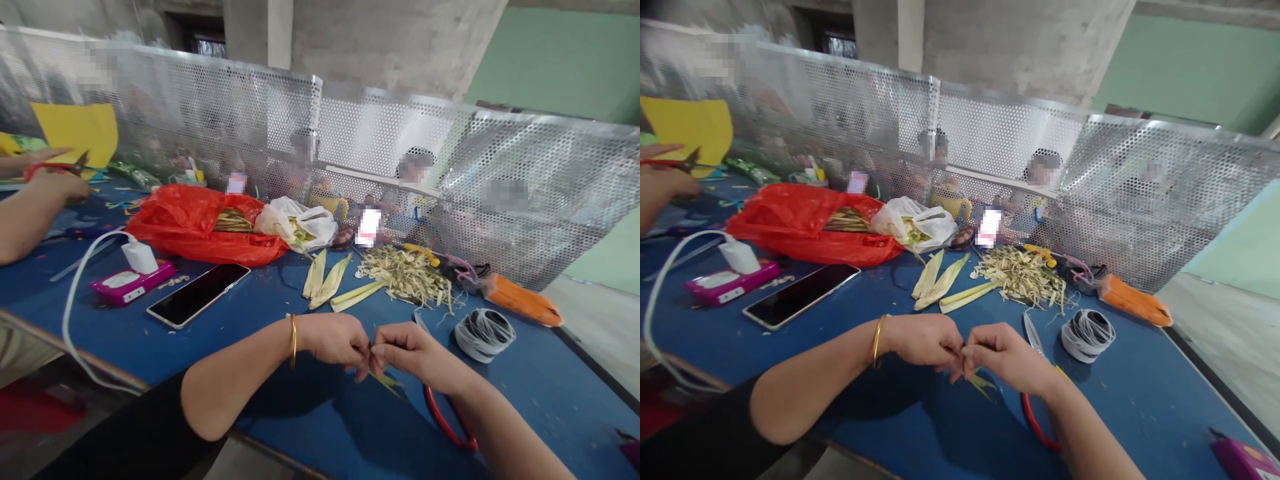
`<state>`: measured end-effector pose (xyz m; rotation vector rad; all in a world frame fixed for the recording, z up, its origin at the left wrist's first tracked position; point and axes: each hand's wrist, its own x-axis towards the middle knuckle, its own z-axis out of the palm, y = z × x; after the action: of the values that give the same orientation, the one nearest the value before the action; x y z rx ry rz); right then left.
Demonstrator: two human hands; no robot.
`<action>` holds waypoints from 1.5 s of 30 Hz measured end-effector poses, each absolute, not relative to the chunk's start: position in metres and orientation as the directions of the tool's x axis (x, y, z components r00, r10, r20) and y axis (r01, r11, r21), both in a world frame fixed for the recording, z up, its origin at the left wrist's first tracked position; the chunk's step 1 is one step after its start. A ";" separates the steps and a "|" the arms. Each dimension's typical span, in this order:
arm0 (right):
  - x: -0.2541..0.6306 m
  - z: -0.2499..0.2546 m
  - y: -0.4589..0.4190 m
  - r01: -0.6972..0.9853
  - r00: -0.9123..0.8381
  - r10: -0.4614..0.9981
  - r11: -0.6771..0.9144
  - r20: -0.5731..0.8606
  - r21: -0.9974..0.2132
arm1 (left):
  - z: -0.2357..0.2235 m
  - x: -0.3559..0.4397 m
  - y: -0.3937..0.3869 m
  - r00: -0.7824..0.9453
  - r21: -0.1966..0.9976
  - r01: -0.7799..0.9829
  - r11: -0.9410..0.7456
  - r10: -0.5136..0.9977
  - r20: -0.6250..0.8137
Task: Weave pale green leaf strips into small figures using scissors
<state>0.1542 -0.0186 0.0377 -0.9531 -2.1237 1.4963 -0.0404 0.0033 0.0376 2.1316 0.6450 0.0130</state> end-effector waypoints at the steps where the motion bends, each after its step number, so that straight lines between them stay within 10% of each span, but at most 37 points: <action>1: 0.156 0.039 -0.018 0.263 -0.703 0.706 0.135 -0.093 -0.955 | 0.039 -0.042 0.004 0.890 0.838 0.386 -0.387 0.396 -0.227; 8: 0.159 0.036 -0.014 -0.162 -0.598 0.790 -0.281 -0.133 -0.946 | 0.036 -0.046 0.000 0.928 0.998 0.015 0.066 0.372 -0.039; 15: 0.141 0.022 -0.012 -0.380 -0.271 0.951 -0.249 -0.150 -0.891 | 0.034 -0.032 -0.003 0.646 0.962 -0.123 0.245 0.755 -0.110; 23: 0.128 0.010 -0.025 0.208 -0.142 0.931 0.359 0.335 -0.910 | 0.012 -0.014 -0.003 0.335 0.996 0.036 0.085 0.938 -0.092; 34: 0.137 0.017 -0.012 0.142 -0.109 0.944 0.323 0.310 -0.936 | 0.018 -0.016 0.002 0.396 0.844 -0.206 0.495 0.831 -0.391; 45: 0.132 0.009 -0.022 0.663 -0.236 0.861 0.481 0.450 -0.573 | 0.015 -0.009 0.000 0.315 0.705 -0.359 0.611 0.791 -0.525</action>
<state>0.1320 -0.0220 0.0090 -1.2592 -1.9837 0.3382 -0.0091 -0.0002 0.0146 0.5162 0.9800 0.8031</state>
